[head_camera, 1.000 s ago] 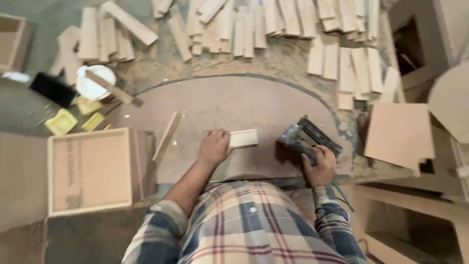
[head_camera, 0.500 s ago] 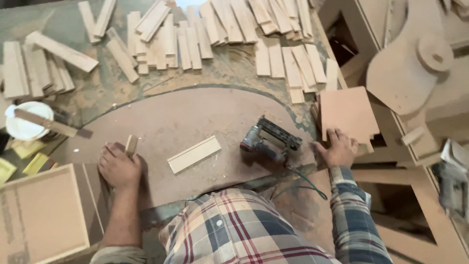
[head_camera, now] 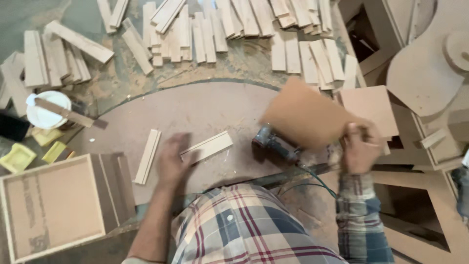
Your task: The person assembles small wooden boxes by applying glue to thin wooden strips and attaching them to a base panel. They use a pneumatic nail gun to secure the pieces, then add a top panel to complete the box. The process is repeated for multiple boxes.
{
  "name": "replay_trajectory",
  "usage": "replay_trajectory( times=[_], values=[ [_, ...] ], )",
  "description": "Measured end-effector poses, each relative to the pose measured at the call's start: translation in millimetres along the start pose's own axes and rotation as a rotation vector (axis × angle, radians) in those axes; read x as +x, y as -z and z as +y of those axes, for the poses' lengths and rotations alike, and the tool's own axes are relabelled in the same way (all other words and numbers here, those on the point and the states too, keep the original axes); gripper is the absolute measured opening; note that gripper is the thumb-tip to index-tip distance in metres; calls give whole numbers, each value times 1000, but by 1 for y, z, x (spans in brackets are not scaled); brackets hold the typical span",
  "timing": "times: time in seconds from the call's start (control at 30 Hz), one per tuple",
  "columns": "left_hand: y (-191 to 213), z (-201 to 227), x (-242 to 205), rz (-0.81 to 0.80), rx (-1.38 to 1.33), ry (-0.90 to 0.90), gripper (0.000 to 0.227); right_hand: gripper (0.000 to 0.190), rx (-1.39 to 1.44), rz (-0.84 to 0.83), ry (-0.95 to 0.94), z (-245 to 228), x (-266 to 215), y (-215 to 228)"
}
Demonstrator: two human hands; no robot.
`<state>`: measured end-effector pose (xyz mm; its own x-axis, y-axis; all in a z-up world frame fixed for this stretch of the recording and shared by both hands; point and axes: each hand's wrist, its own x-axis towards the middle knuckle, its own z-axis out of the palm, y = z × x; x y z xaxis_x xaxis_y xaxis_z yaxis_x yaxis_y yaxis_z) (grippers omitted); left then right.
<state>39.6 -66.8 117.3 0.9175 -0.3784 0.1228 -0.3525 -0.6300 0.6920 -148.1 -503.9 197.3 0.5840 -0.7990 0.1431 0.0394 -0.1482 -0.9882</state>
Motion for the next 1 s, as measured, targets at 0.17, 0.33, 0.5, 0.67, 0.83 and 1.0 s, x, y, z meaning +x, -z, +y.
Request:
replay_trajectory(
  times=[0.17,0.33,0.5,0.67,0.83,1.0],
  values=[
    [-12,34,-8,-306,-222,-155,32,11,-46,-490,92,40,-52,-81],
    [11,5,-49,-141,-200,-147,10,21,-133,-783,-47,68,-82,-127],
    [5,-13,-87,14,-114,-210,11,24,-530,-1040,-314,79,-89,-137],
    [-6,-21,-84,52,-28,50,28,14,-386,-1060,209,86,-79,-151],
    [-17,-45,-60,-48,99,212,92,24,-358,-1102,47,96,-58,-180],
    [-26,-70,-41,-102,138,221,76,24,-363,-1145,164,117,-53,-213]
  ],
)
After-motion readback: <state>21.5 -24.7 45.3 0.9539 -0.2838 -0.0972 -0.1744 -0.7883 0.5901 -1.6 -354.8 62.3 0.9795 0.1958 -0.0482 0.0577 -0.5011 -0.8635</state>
